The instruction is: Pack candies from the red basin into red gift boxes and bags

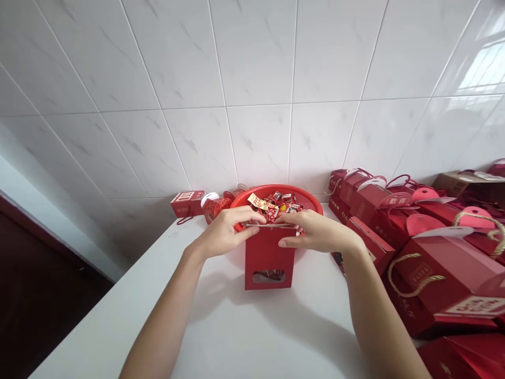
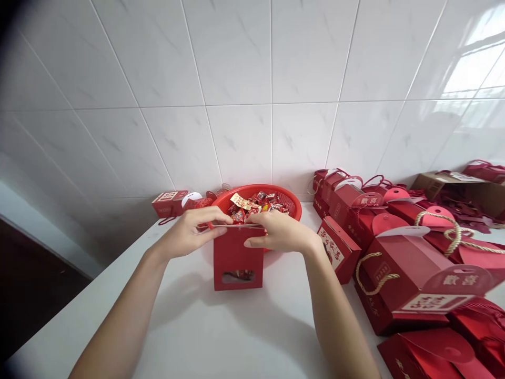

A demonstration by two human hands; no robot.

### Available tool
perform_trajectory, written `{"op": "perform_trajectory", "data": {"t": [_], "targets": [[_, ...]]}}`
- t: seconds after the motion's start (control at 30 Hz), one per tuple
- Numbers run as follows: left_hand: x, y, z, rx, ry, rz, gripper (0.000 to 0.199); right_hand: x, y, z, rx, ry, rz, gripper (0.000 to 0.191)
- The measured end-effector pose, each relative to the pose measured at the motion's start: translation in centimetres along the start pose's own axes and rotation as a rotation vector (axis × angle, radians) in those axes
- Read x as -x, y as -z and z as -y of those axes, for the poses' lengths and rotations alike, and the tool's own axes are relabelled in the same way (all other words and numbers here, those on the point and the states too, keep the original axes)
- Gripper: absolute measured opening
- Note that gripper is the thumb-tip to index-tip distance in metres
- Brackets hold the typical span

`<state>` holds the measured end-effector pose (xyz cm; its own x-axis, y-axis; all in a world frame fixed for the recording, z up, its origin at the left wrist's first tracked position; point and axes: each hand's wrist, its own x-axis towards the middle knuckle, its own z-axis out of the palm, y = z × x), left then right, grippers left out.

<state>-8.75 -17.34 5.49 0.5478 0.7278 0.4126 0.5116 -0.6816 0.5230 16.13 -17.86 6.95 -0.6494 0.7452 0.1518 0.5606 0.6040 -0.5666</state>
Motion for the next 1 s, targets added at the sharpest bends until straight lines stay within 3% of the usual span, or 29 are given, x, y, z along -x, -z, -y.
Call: {"op": "perform_trajectory", "data": {"t": [0.23, 0.3, 0.37, 0.47, 0.53, 0.63, 0.73, 0.8, 0.9, 1.0], "targets": [[0.3, 0.7, -0.6, 0.065, -0.156, -0.461, 0.013, 1.0, 0.0, 1.2, -0.262, 0.139, -0.238, 0.032], [0.3, 0.6, -0.9, 0.103, -0.176, -0.552, 0.012, 1.3, 0.4, 2.3, -0.249, 0.159, -0.319, 0.025], [0.4, 0.4, -1.3, 0.179, -0.193, -0.609, 0.005, 1.6, 1.7, 3.7, -0.148, 0.146, -0.403, 0.015], [0.4, 0.4, -1.9, 0.354, -0.236, -0.641, 0.034, 2.4, 5.3, 6.0, 0.041, 0.070, -0.523, 0.006], [0.4, 0.5, -2.1, 0.423, -0.248, -0.654, 0.044, 3.5, 8.6, 7.0, 0.154, -0.025, -0.674, 0.006], [0.4, 0.6, -2.2, 0.418, -0.193, -0.674, 0.039, 6.3, 13.6, 6.8, 0.257, -0.278, -0.953, 0.021], [0.3, 0.6, -2.1, 0.404, -0.139, -0.651, 0.028, 10.2, 17.4, 4.3, 0.353, -0.584, -1.226, 0.043], [0.3, 0.4, -2.1, 0.397, -0.133, -0.614, 0.019, 12.9, 18.9, 1.9, 0.479, -0.745, -1.349, 0.053], [0.1, 0.1, -2.4, 0.378, -0.149, -0.564, 0.010, 16.6, 19.2, -1.8, 0.546, -0.960, -1.369, 0.057], [-0.3, 0.2, -2.8, 0.348, -0.183, -0.508, 0.005, 19.4, 18.1, -5.0, 0.561, -1.147, -1.240, 0.045]]}}
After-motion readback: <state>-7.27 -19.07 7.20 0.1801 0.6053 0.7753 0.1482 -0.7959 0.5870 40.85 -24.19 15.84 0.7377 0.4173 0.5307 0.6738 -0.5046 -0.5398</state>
